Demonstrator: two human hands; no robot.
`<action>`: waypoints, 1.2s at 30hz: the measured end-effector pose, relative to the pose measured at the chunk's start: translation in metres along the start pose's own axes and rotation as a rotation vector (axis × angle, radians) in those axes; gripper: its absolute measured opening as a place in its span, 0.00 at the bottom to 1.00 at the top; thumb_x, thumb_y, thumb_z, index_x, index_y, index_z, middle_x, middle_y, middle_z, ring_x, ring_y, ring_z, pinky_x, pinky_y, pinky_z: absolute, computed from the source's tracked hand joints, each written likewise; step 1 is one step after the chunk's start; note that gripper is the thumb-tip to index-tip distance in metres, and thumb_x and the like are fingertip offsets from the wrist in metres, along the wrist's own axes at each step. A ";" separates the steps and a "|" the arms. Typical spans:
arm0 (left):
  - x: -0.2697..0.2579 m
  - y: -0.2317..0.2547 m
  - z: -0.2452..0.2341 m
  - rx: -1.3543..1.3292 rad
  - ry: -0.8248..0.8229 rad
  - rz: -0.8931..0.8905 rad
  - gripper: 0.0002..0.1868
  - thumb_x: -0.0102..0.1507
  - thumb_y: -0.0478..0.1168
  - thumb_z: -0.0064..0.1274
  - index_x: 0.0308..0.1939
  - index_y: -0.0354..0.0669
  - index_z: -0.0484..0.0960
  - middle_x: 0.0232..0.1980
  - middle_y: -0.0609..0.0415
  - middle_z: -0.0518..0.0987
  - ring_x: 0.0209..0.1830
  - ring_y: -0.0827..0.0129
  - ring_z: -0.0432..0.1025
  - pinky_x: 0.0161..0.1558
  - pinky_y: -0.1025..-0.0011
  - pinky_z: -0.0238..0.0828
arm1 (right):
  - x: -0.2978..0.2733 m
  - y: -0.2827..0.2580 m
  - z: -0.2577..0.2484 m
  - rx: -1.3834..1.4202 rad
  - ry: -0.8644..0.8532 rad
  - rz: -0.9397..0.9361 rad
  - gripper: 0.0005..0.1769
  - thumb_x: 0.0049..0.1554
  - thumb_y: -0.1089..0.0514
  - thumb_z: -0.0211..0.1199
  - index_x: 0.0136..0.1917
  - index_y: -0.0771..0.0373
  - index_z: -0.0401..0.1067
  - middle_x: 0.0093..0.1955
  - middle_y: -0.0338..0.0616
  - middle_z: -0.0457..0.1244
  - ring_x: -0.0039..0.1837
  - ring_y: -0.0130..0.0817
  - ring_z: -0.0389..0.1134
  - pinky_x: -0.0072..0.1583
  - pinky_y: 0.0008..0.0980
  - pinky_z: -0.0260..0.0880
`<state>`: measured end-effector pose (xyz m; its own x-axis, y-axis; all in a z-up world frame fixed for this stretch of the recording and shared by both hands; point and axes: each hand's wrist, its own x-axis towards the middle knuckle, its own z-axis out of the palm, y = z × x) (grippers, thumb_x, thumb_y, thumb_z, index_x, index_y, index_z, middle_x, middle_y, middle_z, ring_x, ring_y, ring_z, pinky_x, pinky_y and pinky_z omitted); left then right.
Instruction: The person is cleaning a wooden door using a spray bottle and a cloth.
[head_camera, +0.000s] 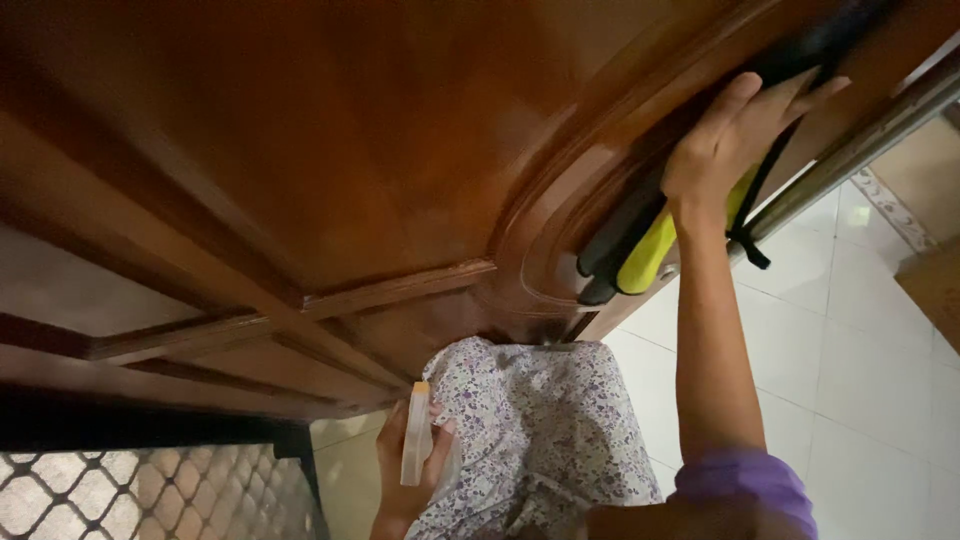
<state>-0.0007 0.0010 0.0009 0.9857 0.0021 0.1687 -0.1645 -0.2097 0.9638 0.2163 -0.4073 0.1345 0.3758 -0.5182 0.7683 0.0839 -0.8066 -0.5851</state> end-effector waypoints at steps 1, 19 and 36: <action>-0.001 -0.002 -0.002 0.002 0.001 0.001 0.13 0.57 0.35 0.63 0.43 0.35 0.78 0.36 0.51 0.80 0.29 0.65 0.76 0.33 0.66 0.75 | -0.002 -0.001 0.001 0.002 0.000 0.001 0.43 0.78 0.38 0.32 0.85 0.78 0.30 0.88 0.66 0.23 0.90 0.52 0.21 0.87 0.41 0.18; 0.000 -0.001 0.000 0.030 0.016 0.062 0.15 0.58 0.34 0.63 0.46 0.35 0.78 0.38 0.52 0.80 0.34 0.70 0.76 0.35 0.69 0.74 | -0.025 -0.002 0.001 0.083 -0.056 -0.039 0.39 0.80 0.42 0.37 0.86 0.74 0.32 0.89 0.63 0.24 0.90 0.54 0.20 0.85 0.45 0.22; 0.001 0.006 0.003 -0.011 -0.042 -0.077 0.11 0.60 0.35 0.62 0.42 0.36 0.78 0.35 0.52 0.79 0.29 0.72 0.77 0.31 0.71 0.74 | -0.218 -0.006 0.032 0.177 -0.421 -0.355 0.28 0.68 0.53 0.47 0.75 0.74 0.57 0.79 0.71 0.51 0.82 0.67 0.48 0.82 0.64 0.37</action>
<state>-0.0009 -0.0033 0.0057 0.9961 -0.0236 0.0856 -0.0886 -0.2001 0.9758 0.1633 -0.2805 -0.0376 0.6282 -0.0371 0.7772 0.4113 -0.8321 -0.3722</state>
